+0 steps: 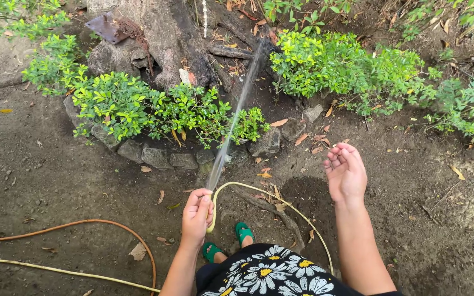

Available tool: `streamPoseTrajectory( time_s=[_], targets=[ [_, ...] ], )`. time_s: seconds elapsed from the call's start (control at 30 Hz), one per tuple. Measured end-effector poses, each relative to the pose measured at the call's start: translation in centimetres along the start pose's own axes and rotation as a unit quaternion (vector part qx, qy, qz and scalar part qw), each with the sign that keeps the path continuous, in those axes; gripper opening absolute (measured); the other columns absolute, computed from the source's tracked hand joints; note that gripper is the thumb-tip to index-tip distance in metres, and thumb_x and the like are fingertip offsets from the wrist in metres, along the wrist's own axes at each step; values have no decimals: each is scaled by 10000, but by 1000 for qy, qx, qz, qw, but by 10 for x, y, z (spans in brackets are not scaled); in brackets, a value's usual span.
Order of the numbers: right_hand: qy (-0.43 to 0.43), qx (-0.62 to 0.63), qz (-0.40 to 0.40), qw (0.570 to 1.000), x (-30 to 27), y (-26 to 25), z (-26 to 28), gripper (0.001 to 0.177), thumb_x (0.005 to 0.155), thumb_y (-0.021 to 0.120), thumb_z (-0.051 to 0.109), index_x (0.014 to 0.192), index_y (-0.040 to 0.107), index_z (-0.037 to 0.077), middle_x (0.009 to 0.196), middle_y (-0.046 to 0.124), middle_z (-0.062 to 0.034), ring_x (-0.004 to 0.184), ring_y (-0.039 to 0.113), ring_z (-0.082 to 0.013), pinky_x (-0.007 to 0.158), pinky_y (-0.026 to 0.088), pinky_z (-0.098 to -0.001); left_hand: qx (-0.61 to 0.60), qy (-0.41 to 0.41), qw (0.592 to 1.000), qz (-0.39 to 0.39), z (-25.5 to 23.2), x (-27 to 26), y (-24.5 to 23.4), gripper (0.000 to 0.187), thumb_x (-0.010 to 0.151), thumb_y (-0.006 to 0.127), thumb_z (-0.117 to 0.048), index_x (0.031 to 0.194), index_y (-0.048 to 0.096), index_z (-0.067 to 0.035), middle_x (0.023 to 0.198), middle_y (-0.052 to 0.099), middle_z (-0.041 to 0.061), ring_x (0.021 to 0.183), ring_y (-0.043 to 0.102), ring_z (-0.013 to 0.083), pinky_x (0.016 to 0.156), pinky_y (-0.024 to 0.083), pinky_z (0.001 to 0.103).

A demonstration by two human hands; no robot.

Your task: Watering various plants and trees in a garden using a garden hose.

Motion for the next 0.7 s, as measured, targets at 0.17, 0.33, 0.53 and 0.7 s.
streamPoseTrajectory(
  time_s=[0.17, 0.33, 0.53, 0.7],
  targets=[
    [0, -3, 8, 1000, 7, -5, 2, 152, 1034, 503, 133, 1144, 597, 87, 1014, 612, -22, 934, 585, -145, 845, 493, -320, 4, -6, 1000, -2, 3, 1, 4, 144, 1051, 517, -136, 1160, 592, -78, 724, 519, 5, 508, 368, 34, 435, 301, 200],
    [5, -12, 9, 1000, 10, -2, 4, 152, 1031, 503, 138, 1142, 598, 96, 1015, 611, -15, 932, 580, -141, 840, 490, -322, -3, -5, 1000, -6, -1, 1, 10, 148, 1050, 509, -140, 1161, 589, -82, 723, 516, 3, 499, 360, 33, 426, 296, 201],
    [19, -14, 16, 1000, 17, 1, -1, 143, 1030, 509, 142, 1138, 594, 103, 1010, 603, -10, 939, 581, -143, 858, 487, -320, -10, -3, 1000, -16, 0, 0, 13, 139, 1051, 513, -131, 1160, 583, -81, 731, 520, 9, 502, 363, 34, 427, 290, 201],
    [35, -19, 28, 999, 27, 2, -8, 144, 1031, 511, 146, 1144, 592, 108, 1014, 602, -1, 932, 574, -135, 848, 481, -321, -13, 5, 1000, -20, 1, -5, 15, 142, 1054, 508, -135, 1162, 583, -80, 742, 526, 12, 505, 367, 34, 430, 296, 203]
  ],
)
Point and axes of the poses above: each hand's wrist, its own x-axis towards the middle knuckle, its own y-axis out of the palm, z = x × y, the point moved 4 cm from there along x, towards the middle knuckle
